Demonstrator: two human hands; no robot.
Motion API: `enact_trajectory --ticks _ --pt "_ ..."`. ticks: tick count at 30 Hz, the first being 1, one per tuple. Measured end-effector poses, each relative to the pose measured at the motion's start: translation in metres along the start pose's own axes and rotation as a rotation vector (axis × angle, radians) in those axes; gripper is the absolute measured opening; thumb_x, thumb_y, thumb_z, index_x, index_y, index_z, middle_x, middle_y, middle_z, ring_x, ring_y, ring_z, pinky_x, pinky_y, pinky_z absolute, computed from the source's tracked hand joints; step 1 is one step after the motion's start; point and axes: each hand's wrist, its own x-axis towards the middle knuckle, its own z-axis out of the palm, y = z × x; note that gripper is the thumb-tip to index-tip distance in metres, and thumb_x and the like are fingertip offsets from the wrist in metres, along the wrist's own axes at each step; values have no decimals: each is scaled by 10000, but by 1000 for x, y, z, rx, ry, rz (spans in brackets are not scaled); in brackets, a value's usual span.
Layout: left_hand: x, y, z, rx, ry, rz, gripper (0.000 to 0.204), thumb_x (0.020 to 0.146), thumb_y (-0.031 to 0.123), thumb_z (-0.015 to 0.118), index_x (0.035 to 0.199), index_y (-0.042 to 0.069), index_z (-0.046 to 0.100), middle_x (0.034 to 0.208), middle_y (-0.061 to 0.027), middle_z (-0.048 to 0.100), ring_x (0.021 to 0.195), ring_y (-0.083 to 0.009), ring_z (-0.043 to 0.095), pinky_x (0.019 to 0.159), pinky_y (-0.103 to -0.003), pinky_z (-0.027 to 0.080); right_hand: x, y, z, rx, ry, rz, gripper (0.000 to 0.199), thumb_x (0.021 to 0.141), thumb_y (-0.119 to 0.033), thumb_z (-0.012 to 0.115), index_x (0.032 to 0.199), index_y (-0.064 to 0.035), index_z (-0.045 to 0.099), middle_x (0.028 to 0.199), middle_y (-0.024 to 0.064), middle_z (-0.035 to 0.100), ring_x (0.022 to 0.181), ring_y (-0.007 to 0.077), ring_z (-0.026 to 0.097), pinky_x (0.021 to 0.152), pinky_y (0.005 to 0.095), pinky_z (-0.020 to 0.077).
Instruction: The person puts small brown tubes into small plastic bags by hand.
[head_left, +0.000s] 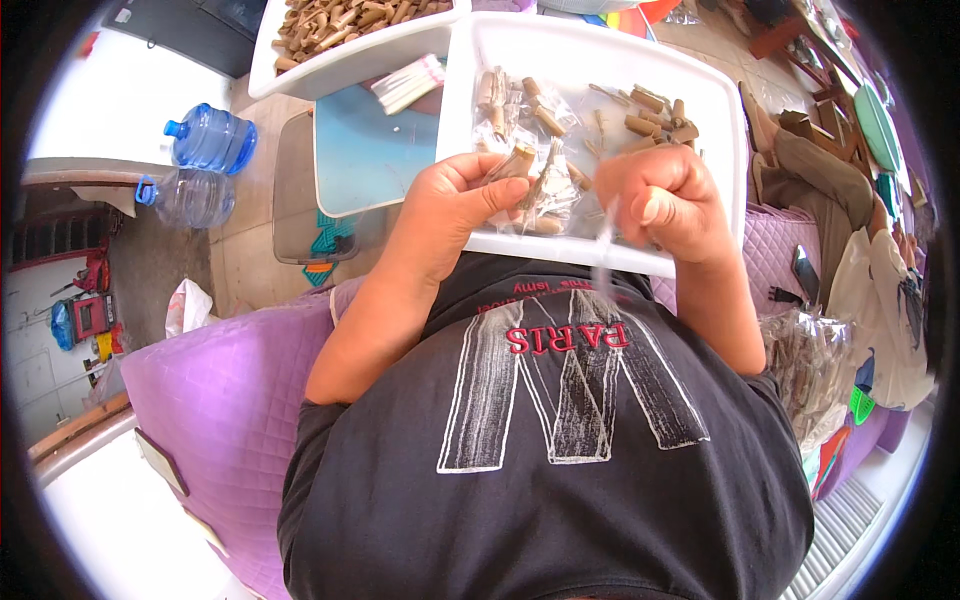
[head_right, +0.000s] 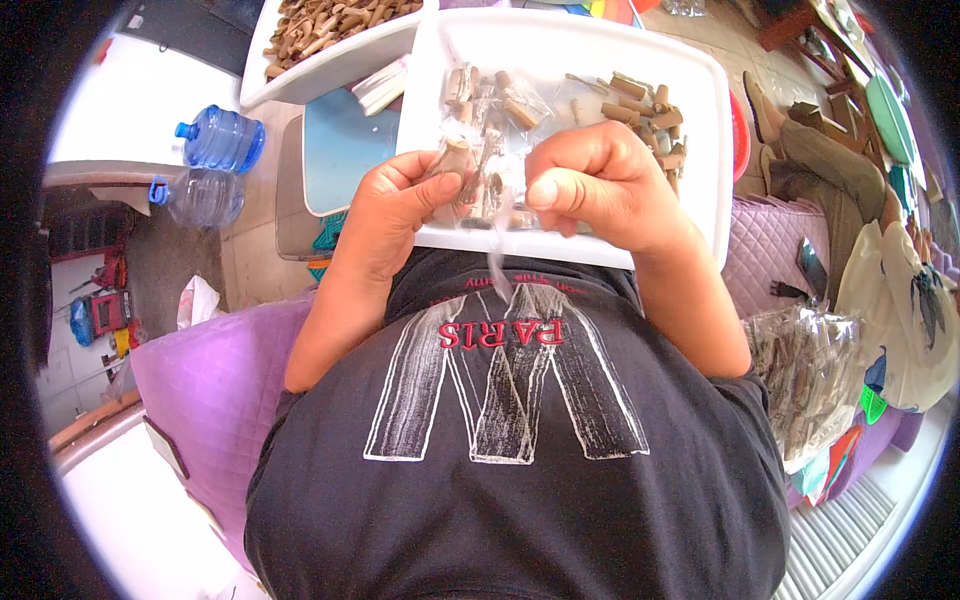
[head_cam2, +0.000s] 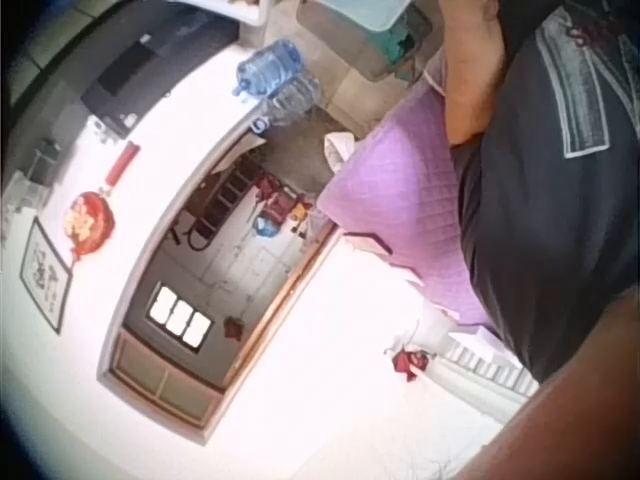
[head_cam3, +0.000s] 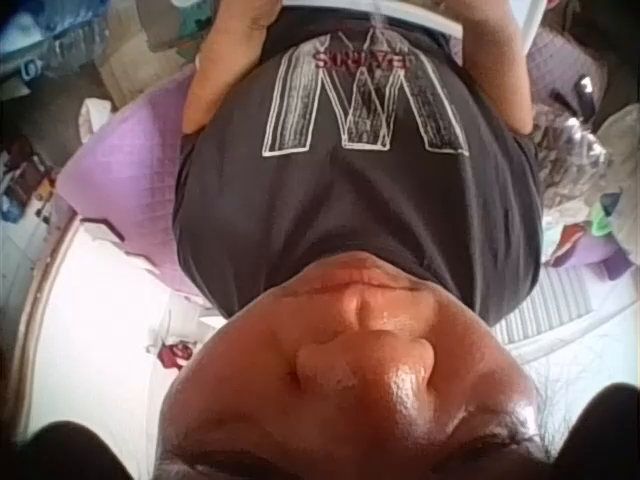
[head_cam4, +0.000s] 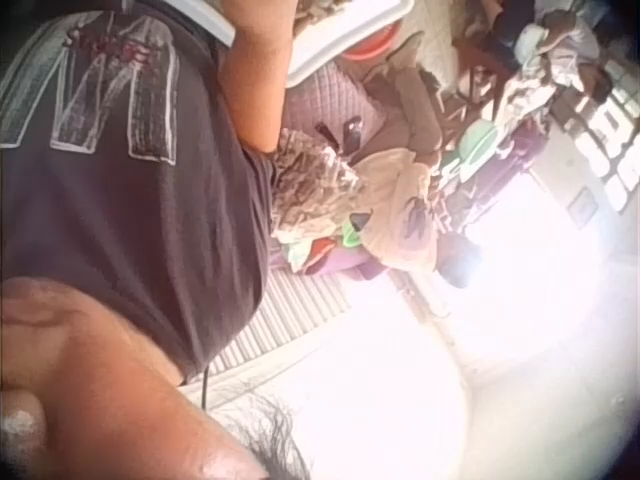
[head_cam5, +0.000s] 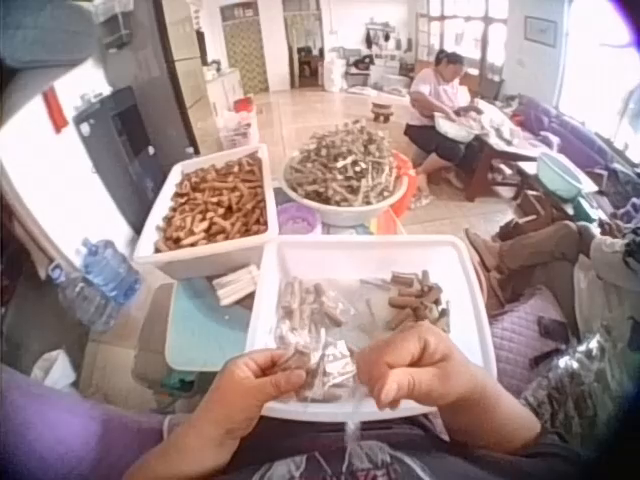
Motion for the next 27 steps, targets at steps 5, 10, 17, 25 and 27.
enact_trajectory --ticks 5,10,17,25,27 --pt "-1 4 2 -20 19 41 320 775 110 669 1043 -32 568 953 -92 634 826 -137 609 754 -274 499 15 9 18 -818 538 -15 238 744 -95 667 965 -39 599 804 22 571 785 119 545 642 249 423" --pt "-2 4 6 4 -13 41 329 766 90 675 1052 -33 567 939 -90 639 817 -135 610 760 -260 493 21 19 18 -718 528 -100 211 741 -40 647 949 -29 616 892 47 574 831 136 538 718 248 420" --pt "-2 2 6 22 39 47 345 756 73 689 1048 -64 567 931 -63 628 808 -98 576 741 -210 455 22 18 21 -751 562 -209 150 675 -6 694 812 -30 639 845 66 576 835 170 564 745 268 439" --pt "-7 8 10 24 -18 13 318 735 94 705 1004 -40 598 892 -68 642 775 -105 591 732 -221 461 21 24 24 -843 435 -167 118 694 -37 691 803 -45 647 868 63 563 841 199 566 729 280 452" --pt "-8 8 11 5 -4 13 317 740 99 702 1005 -40 597 886 -65 641 770 -103 588 729 -218 458 21 24 26 -847 423 -152 125 703 -46 687 824 -53 654 879 64 558 848 205 565 737 282 452"
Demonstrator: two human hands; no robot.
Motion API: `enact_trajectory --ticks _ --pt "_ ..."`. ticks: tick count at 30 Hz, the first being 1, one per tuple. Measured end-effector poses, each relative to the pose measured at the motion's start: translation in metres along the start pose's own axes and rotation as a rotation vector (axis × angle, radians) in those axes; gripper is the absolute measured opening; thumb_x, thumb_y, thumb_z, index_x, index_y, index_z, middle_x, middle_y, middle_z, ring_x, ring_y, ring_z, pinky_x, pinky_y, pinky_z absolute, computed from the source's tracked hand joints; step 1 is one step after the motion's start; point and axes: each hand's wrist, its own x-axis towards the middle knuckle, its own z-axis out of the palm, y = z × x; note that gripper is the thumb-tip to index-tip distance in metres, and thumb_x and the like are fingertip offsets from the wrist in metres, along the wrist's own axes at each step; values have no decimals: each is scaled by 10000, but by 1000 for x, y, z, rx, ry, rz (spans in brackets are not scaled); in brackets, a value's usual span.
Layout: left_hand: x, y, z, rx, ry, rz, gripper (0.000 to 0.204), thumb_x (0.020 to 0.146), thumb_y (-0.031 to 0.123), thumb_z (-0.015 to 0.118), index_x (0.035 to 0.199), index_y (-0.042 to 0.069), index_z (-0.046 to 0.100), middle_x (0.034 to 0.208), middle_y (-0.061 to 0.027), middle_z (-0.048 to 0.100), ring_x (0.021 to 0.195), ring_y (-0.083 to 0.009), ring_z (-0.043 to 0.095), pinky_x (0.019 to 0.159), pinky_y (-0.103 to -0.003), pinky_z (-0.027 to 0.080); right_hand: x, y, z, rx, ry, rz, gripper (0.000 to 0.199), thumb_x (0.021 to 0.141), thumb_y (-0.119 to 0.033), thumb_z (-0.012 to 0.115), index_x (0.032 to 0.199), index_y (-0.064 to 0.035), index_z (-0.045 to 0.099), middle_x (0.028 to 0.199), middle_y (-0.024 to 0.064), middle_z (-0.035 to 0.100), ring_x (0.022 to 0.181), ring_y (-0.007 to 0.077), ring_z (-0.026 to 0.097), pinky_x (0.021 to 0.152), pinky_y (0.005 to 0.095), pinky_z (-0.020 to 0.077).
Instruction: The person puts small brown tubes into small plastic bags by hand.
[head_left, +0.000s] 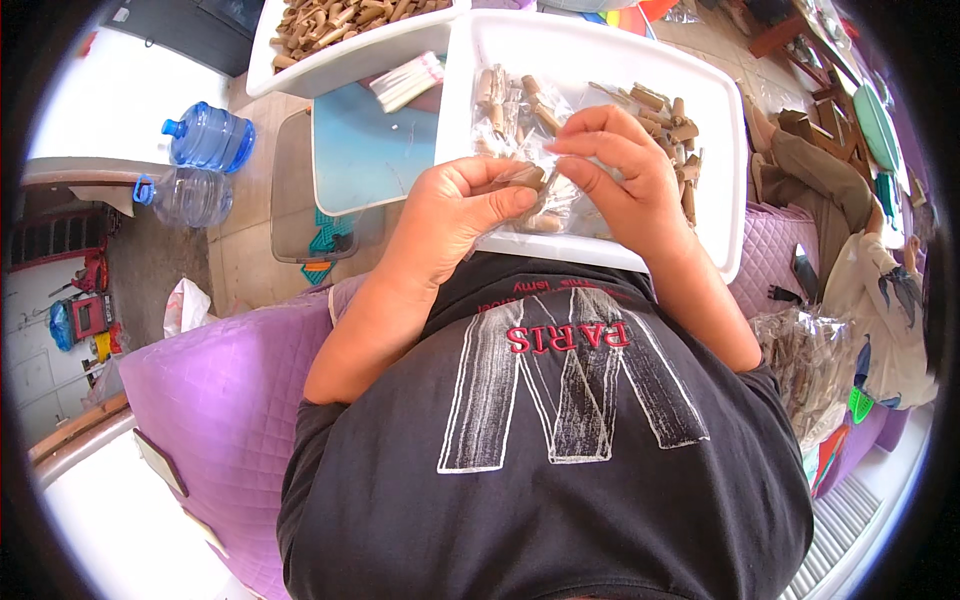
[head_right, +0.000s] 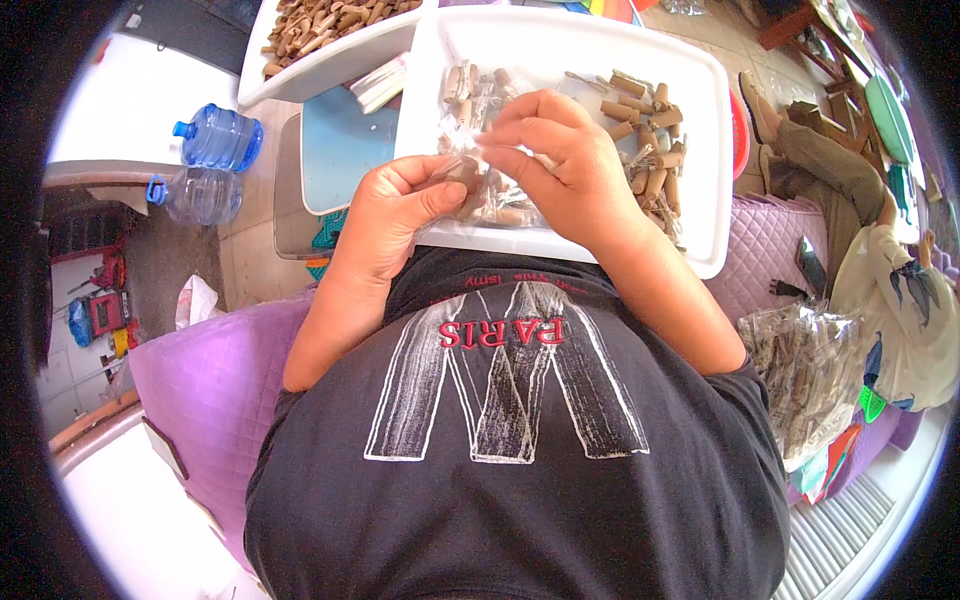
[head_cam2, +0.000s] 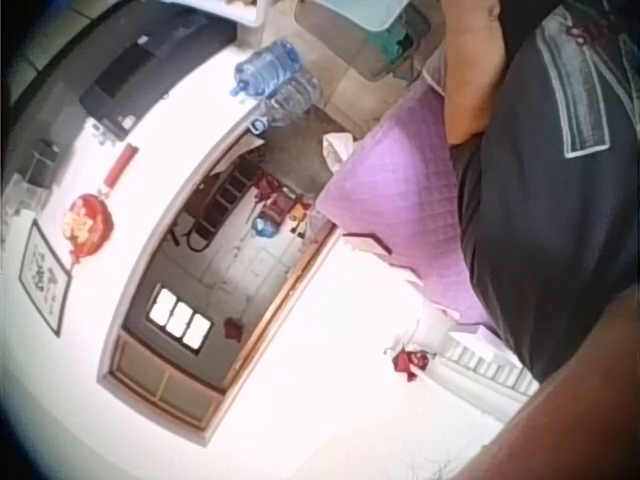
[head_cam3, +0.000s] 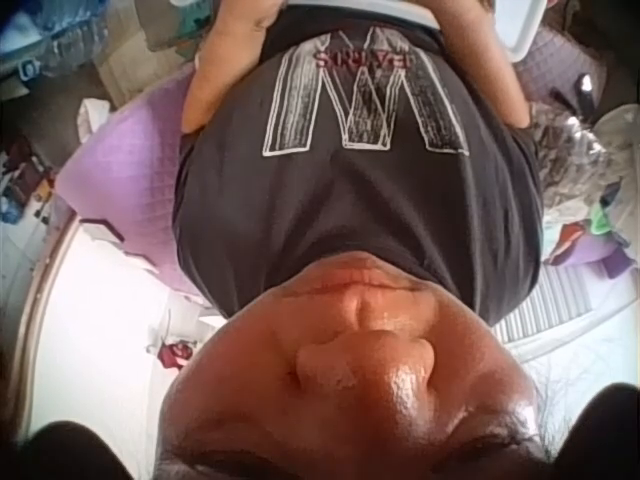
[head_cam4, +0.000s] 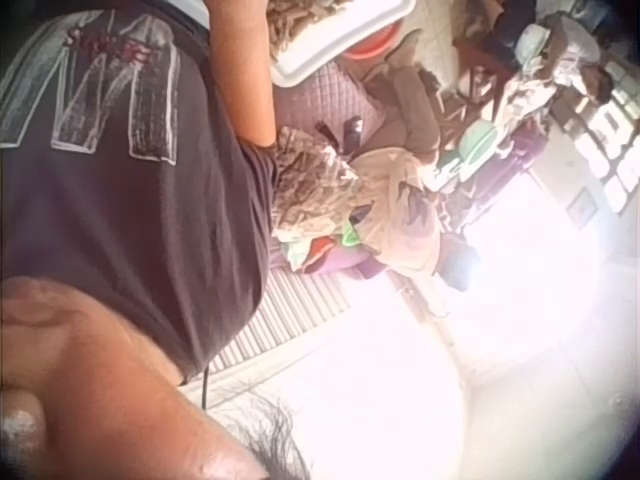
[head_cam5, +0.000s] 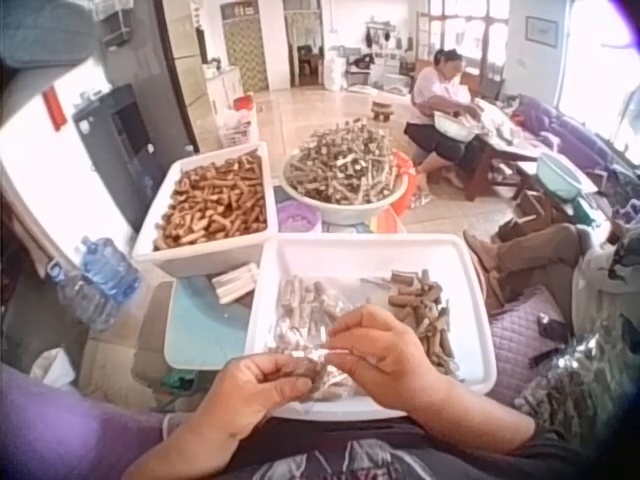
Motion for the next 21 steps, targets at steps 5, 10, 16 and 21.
enact_trajectory --ticks 5,10,16,21 --pt "2 -2 -2 -49 0 17 310 769 135 684 1008 -41 594 873 -56 638 760 -102 582 717 -209 449 -4 -6 8 99 0 2 183 734 -77 680 917 -81 667 934 98 544 884 219 558 767 291 447" --pt "4 -17 7 -47 125 116 264 831 157 628 1017 -30 618 905 -38 641 773 -94 577 727 -205 444 -8 2 26 532 82 281 151 782 -35 641 932 -16 644 1069 87 547 949 151 531 808 267 438" --pt "-4 -9 -11 657 237 518 243 839 227 614 962 19 636 828 -92 647 696 -138 589 651 -241 451 -2 -4 26 783 85 439 76 779 -26 651 842 15 637 875 45 630 822 109 572 775 230 456" --pt "6 15 -56 1334 650 551 263 802 220 645 979 26 619 850 -120 637 753 -259 616 688 -293 463 -2 -2 23 742 164 375 63 782 -19 646 839 7 636 866 36 625 813 88 563 760 216 454"
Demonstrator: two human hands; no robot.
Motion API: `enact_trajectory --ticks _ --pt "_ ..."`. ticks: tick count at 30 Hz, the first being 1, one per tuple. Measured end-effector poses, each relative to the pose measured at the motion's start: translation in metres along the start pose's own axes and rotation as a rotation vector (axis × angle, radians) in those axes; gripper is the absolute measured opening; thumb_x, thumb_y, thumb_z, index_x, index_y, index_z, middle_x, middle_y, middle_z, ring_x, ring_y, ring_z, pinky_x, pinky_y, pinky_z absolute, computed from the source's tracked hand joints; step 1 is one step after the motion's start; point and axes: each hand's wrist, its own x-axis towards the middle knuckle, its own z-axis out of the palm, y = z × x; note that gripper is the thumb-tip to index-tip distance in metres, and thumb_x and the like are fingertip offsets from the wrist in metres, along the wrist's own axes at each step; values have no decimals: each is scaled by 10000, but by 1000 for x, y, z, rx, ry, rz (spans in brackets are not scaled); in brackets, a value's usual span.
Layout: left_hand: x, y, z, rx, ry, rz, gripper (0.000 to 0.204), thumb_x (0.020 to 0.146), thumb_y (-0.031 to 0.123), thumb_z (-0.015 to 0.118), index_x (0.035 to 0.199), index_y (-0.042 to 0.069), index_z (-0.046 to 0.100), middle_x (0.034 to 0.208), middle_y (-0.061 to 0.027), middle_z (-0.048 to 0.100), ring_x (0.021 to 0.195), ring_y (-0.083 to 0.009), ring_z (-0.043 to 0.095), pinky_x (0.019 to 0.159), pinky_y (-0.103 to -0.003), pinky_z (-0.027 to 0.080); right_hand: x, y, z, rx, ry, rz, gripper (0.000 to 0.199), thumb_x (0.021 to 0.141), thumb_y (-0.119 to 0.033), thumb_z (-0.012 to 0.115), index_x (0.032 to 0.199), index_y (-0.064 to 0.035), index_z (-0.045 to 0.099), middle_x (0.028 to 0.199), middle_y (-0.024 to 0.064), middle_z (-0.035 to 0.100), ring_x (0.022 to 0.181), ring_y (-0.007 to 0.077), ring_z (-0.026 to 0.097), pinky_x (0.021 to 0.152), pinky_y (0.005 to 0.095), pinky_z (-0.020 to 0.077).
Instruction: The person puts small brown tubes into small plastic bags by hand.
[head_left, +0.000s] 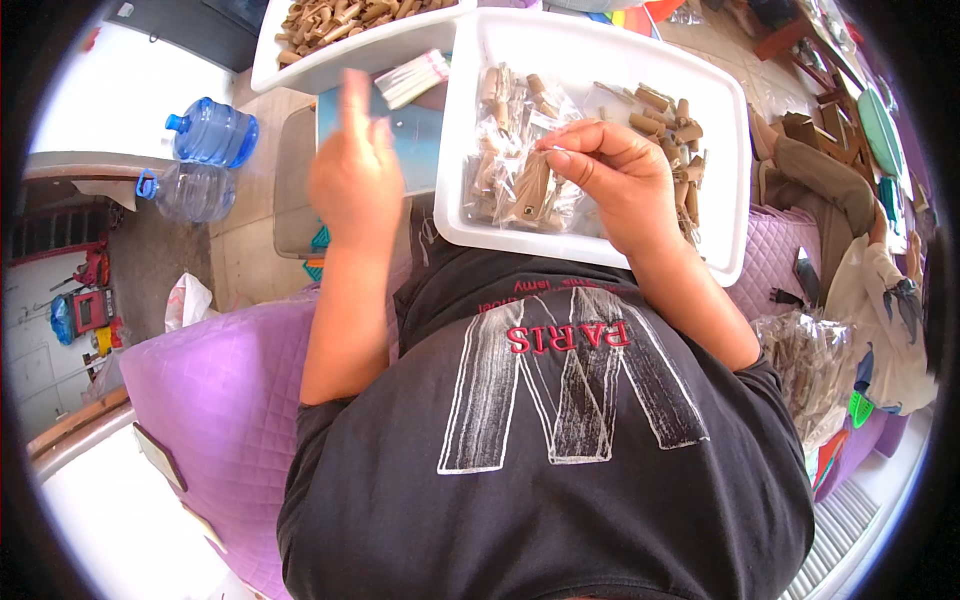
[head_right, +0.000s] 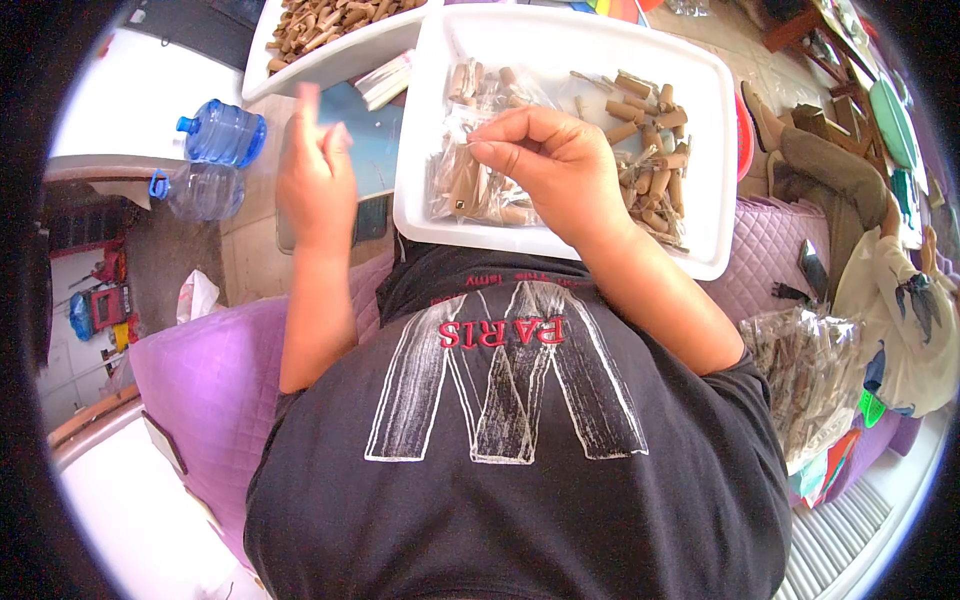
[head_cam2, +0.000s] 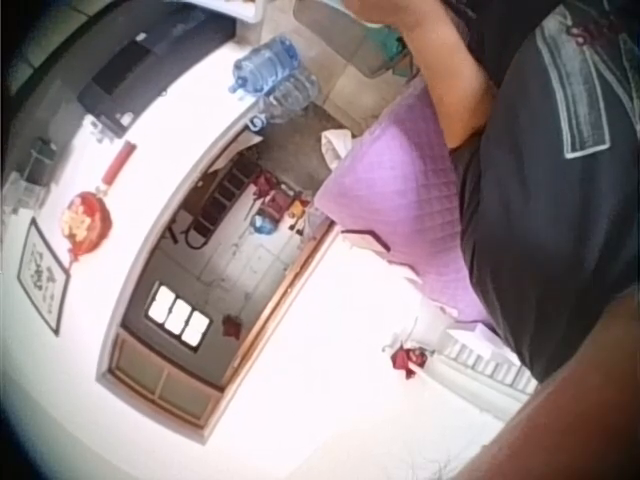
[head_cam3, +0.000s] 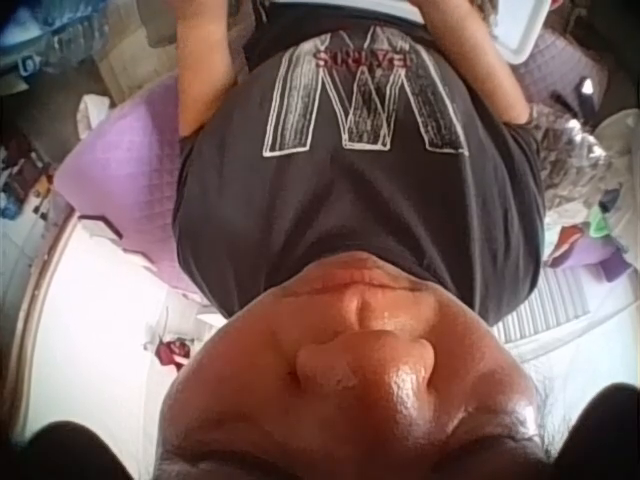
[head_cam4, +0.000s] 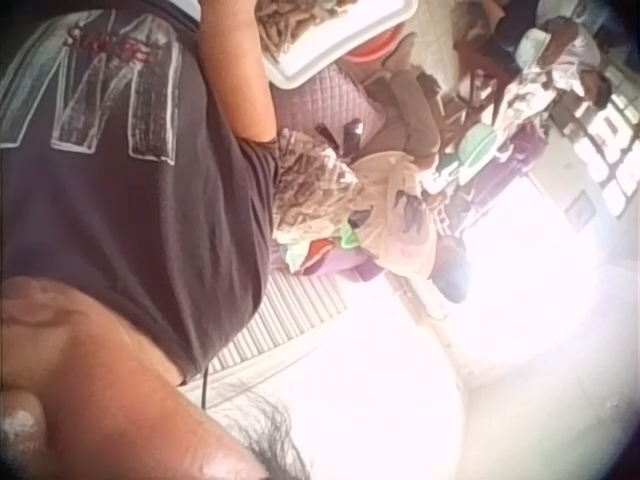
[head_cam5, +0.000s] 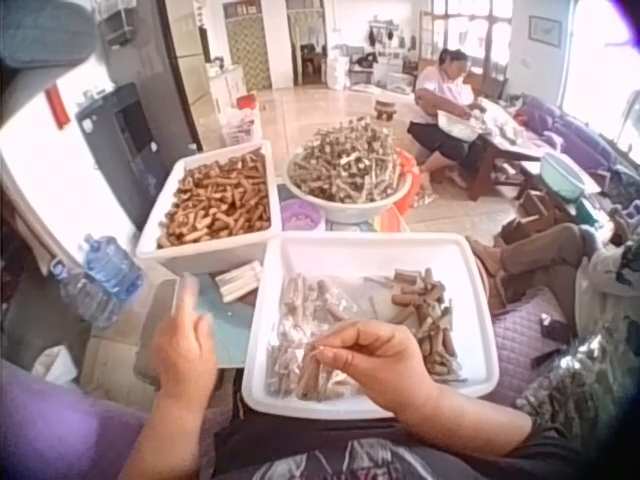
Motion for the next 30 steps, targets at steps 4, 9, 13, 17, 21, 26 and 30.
enact_trajectory --ticks 4,9,13,17,21,26,30 --pt "13 -6 -3 -22 152 267 357 799 211 658 1067 -5 564 982 -124 614 882 -222 601 778 -280 454 -1 2 -2 -103 -10 -45 63 784 -19 644 842 5 634 864 28 618 799 82 554 734 205 446" --pt "-14 40 8 -1225 -378 -292 396 801 194 665 1095 -42 542 1010 -108 613 905 -139 581 773 -244 460 -1 1 0 -149 -58 -85 75 783 -17 646 854 -1 629 865 25 614 797 76 549 723 200 443" --pt "-17 56 18 -1191 -478 -354 356 799 171 670 1059 -50 567 935 -67 628 825 -93 577 721 -210 465 -4 0 4 -201 -38 -31 162 774 7 644 930 -15 606 865 18 605 798 63 544 706 183 440" --pt "-18 53 22 -1257 -508 -510 271 810 152 652 1016 -17 604 884 -55 641 740 -79 577 666 -193 461 -4 -2 -1 -125 -19 31 257 761 26 647 1004 -24 579 880 9 595 790 52 539 690 176 440" --pt "-19 53 28 -1439 -463 -672 223 825 157 632 985 2 622 877 -62 647 711 -82 580 640 -189 459 -1 2 0 18 -60 26 317 758 52 631 1060 -10 553 957 18 581 840 65 535 728 196 451" --pt "-17 63 24 -1388 -397 -658 179 839 149 612 948 9 632 841 -54 649 707 -88 589 634 -201 470 3 2 -11 -115 -99 37 241 758 3 654 990 -37 603 945 10 586 800 60 541 679 197 454" --pt "-20 64 30 -1307 -332 -580 174 838 125 609 957 -2 625 818 -50 645 698 -82 585 620 -198 467 8 -11 -5 -658 41 -433 139 707 -37 679 841 -63 654 890 51 590 774 158 567 672 263 460"
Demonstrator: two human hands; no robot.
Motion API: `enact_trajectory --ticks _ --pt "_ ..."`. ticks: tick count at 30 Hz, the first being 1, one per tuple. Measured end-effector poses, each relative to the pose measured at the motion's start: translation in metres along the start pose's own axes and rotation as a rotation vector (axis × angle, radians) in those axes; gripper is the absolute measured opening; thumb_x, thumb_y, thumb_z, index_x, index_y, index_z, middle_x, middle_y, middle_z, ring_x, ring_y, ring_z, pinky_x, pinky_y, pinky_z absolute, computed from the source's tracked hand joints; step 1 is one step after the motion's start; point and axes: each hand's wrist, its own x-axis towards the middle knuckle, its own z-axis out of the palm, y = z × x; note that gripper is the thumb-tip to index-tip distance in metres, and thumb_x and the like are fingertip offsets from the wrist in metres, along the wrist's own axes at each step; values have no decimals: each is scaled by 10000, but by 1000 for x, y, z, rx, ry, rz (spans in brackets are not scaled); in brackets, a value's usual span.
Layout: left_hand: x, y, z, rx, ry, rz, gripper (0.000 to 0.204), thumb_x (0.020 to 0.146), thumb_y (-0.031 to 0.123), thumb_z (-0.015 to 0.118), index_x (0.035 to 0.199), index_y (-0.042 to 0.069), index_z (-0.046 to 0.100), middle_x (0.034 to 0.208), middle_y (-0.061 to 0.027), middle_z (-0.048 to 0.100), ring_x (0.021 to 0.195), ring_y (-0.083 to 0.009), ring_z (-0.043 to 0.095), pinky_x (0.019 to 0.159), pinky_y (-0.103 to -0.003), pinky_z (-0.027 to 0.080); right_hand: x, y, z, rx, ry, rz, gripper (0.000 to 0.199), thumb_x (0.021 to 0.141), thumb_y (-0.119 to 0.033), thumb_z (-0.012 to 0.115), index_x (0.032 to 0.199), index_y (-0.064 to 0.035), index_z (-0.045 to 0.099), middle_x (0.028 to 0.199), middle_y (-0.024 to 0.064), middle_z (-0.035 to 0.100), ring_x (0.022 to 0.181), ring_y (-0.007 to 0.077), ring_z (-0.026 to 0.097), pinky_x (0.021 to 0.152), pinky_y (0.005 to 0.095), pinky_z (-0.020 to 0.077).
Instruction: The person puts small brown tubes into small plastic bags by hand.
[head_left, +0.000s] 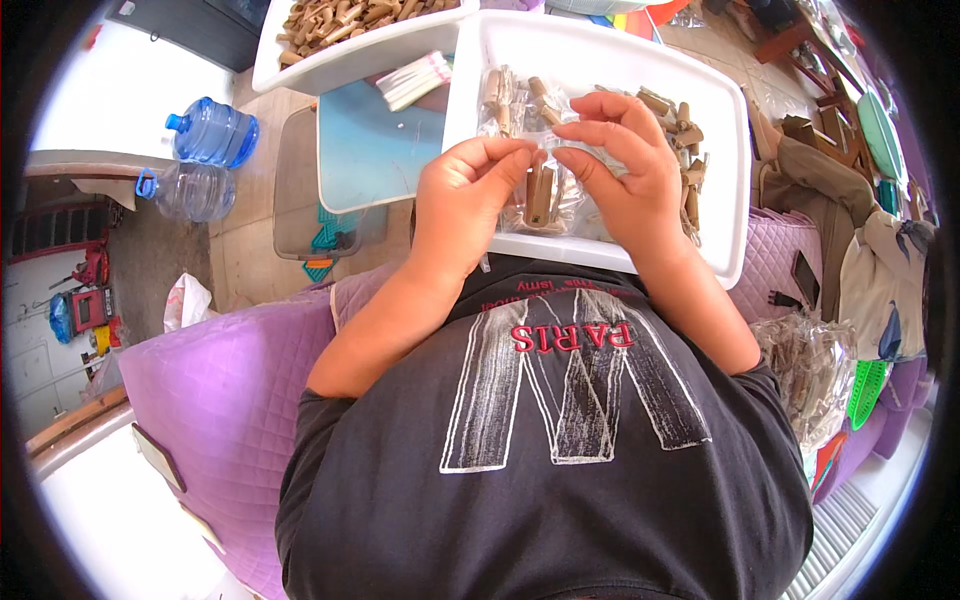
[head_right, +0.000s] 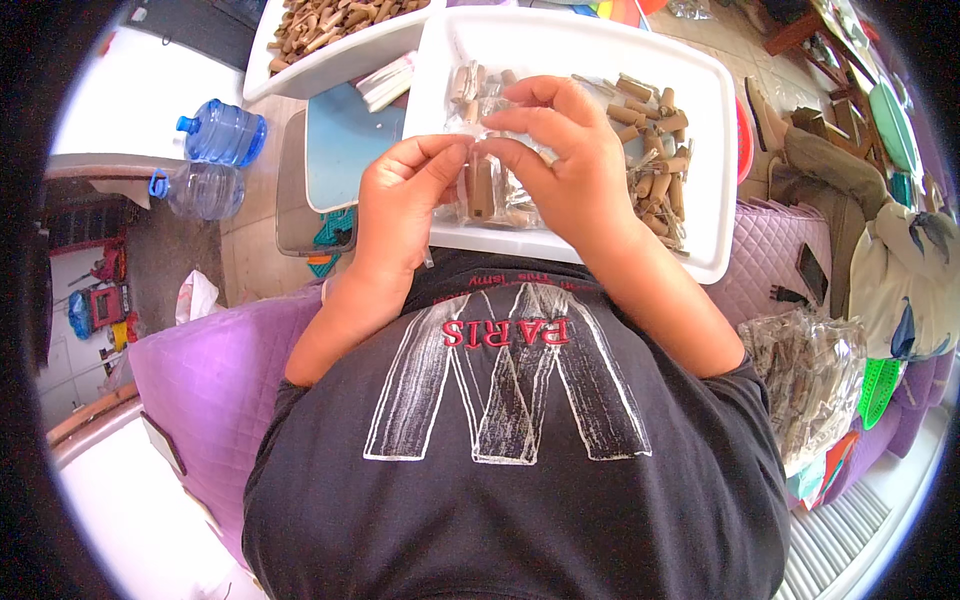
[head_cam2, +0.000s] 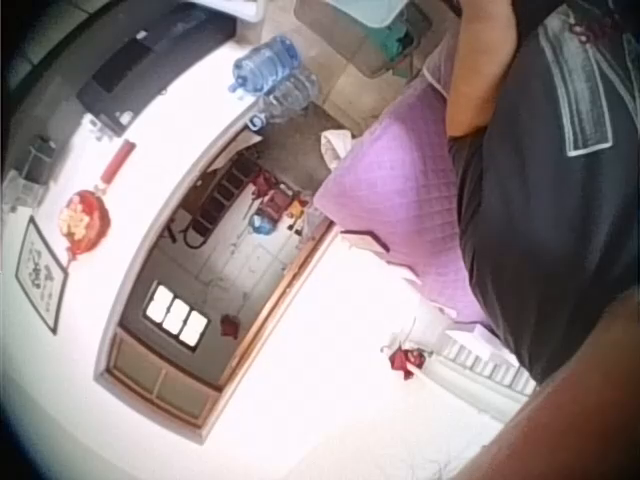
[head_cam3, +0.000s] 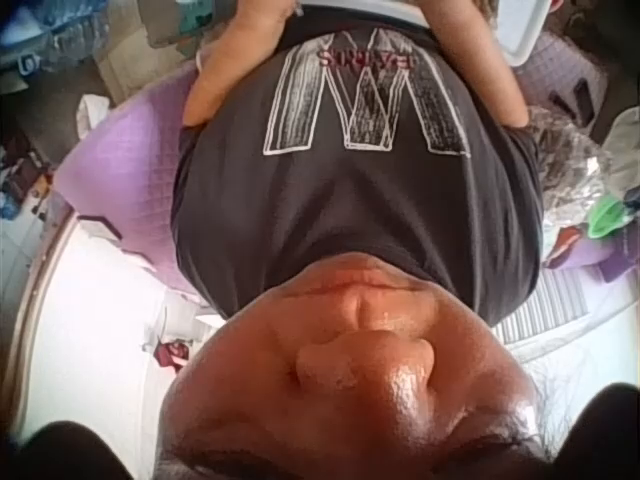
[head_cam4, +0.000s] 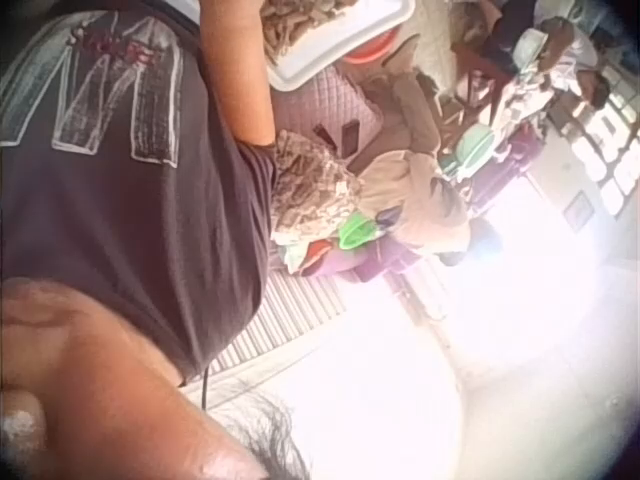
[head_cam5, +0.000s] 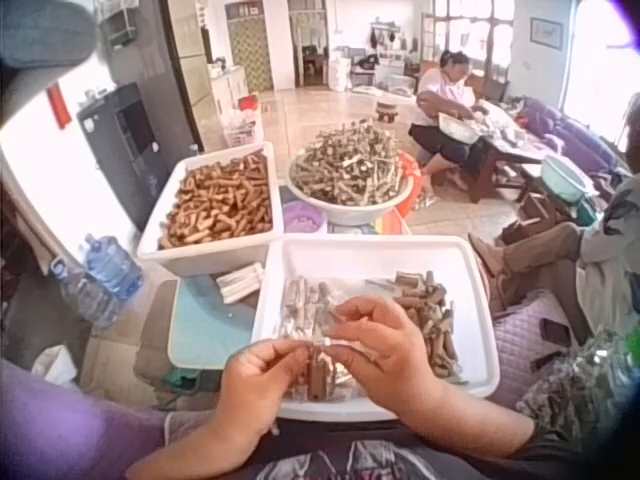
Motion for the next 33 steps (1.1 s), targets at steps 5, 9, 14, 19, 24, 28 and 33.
enact_trajectory --ticks 5,9,14,19,24,28,33 --pt "-6 -1 5 170 -63 117 140 842 81 599 926 -30 615 735 -16 611 643 -40 529 573 -177 429 8 1 5 -241 -25 -314 134 658 -74 666 789 -61 648 795 58 585 742 259 547 700 346 445" --pt "-7 -3 4 245 -78 127 114 847 70 590 894 -31 610 727 -5 602 640 -31 514 565 -170 418 4 7 11 -263 -47 -239 110 649 -69 657 755 -49 633 759 72 579 739 271 543 694 344 445" --pt "-9 -2 6 409 -98 246 103 868 76 559 879 -21 592 781 -40 631 667 -42 548 582 -170 441 3 12 10 328 268 332 122 845 -79 549 749 -10 579 831 37 600 768 177 555 688 280 437" --pt "-6 -3 -1 126 -65 158 117 886 94 528 943 -6 547 882 -73 641 728 -77 589 638 -207 492 15 31 -15 916 488 647 163 907 -140 483 909 -10 581 741 3 525 579 44 430 506 152 332" --pt "-5 1 -5 117 -83 131 111 889 93 518 942 -5 523 904 -89 637 744 -94 597 679 -224 503 -6 8 -7 664 -43 830 184 899 -159 516 967 -6 591 621 -67 425 469 9 305 413 163 213" --pt "-6 2 -6 122 -106 113 103 889 78 509 947 -6 519 903 -96 635 747 -95 598 675 -225 504 -10 9 -2 586 -107 718 139 834 -134 619 893 -8 615 690 -48 540 600 26 440 546 167 355" --pt "-7 4 -4 163 -83 114 108 886 69 505 975 9 514 888 -91 634 734 -91 598 655 -220 507 -14 16 0 640 -46 698 92 825 -104 618 857 -19 608 745 -35 567 647 30 466 590 170 375"
